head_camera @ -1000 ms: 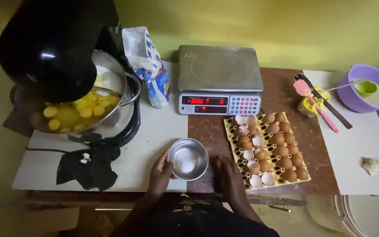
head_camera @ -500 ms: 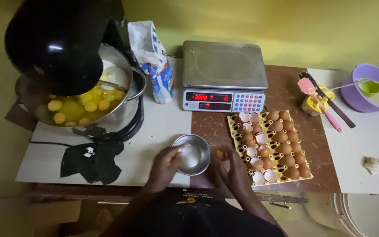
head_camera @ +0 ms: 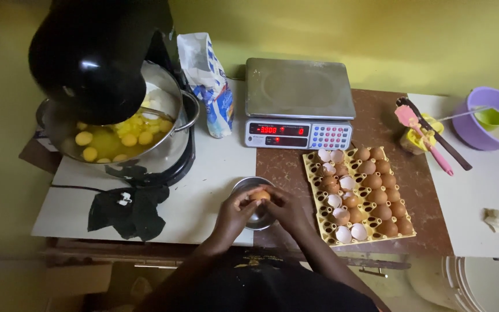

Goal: Cracking eggs one by one into a small bowl and then pouring them into a large stand mixer bowl.

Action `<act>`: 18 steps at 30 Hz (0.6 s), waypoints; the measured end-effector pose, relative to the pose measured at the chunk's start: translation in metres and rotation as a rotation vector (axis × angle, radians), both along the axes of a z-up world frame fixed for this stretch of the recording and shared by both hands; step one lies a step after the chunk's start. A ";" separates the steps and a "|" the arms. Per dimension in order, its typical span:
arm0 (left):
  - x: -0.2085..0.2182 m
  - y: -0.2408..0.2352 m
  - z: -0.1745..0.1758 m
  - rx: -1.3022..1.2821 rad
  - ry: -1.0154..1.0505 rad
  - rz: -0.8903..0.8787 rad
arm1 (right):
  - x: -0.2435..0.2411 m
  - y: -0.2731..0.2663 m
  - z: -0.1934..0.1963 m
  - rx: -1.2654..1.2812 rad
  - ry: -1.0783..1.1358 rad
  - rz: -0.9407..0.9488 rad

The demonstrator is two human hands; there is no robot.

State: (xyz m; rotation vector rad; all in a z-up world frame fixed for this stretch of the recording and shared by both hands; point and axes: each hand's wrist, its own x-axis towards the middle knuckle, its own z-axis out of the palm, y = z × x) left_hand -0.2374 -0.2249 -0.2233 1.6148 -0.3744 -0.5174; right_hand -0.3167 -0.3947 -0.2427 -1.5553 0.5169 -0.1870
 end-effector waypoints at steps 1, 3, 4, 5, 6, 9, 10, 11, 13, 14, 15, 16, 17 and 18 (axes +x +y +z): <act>-0.002 -0.001 -0.003 0.020 -0.038 0.009 | 0.002 0.000 -0.012 -0.102 -0.017 0.007; -0.001 -0.004 -0.017 0.039 -0.077 0.016 | 0.006 0.002 -0.018 -0.204 -0.034 0.011; -0.001 -0.005 -0.030 0.049 -0.115 0.029 | 0.006 0.005 -0.013 -0.179 -0.093 0.014; -0.002 -0.005 -0.044 0.059 -0.152 0.041 | 0.006 0.008 -0.009 -0.153 -0.151 0.016; 0.000 -0.002 -0.031 0.061 -0.150 0.041 | 0.004 0.006 -0.009 -0.151 -0.149 0.016; 0.013 0.003 -0.012 0.036 -0.291 -0.015 | 0.005 -0.005 -0.003 -0.359 -0.175 0.062; 0.014 0.005 -0.020 0.105 -0.470 -0.036 | 0.003 -0.008 0.002 -0.516 -0.209 0.117; 0.015 0.007 -0.028 0.174 -0.649 -0.058 | 0.001 -0.011 0.007 -0.672 -0.243 0.172; 0.013 0.014 -0.013 0.235 -0.790 -0.098 | -0.007 -0.003 0.020 -0.771 -0.232 0.176; 0.013 0.016 -0.004 0.294 -0.935 -0.133 | -0.011 0.000 0.028 -0.874 -0.224 0.182; 0.015 0.018 -0.001 0.294 -0.934 -0.135 | -0.012 0.003 0.033 -0.873 -0.222 0.182; 0.018 0.019 0.002 0.331 -1.067 -0.173 | -0.012 0.004 0.036 -0.953 -0.230 0.147; 0.021 0.019 0.006 0.367 -1.201 -0.211 | -0.012 0.006 0.041 -1.033 -0.237 0.111; 0.021 0.018 0.008 0.365 -1.201 -0.213 | -0.012 0.006 0.040 -1.034 -0.235 0.109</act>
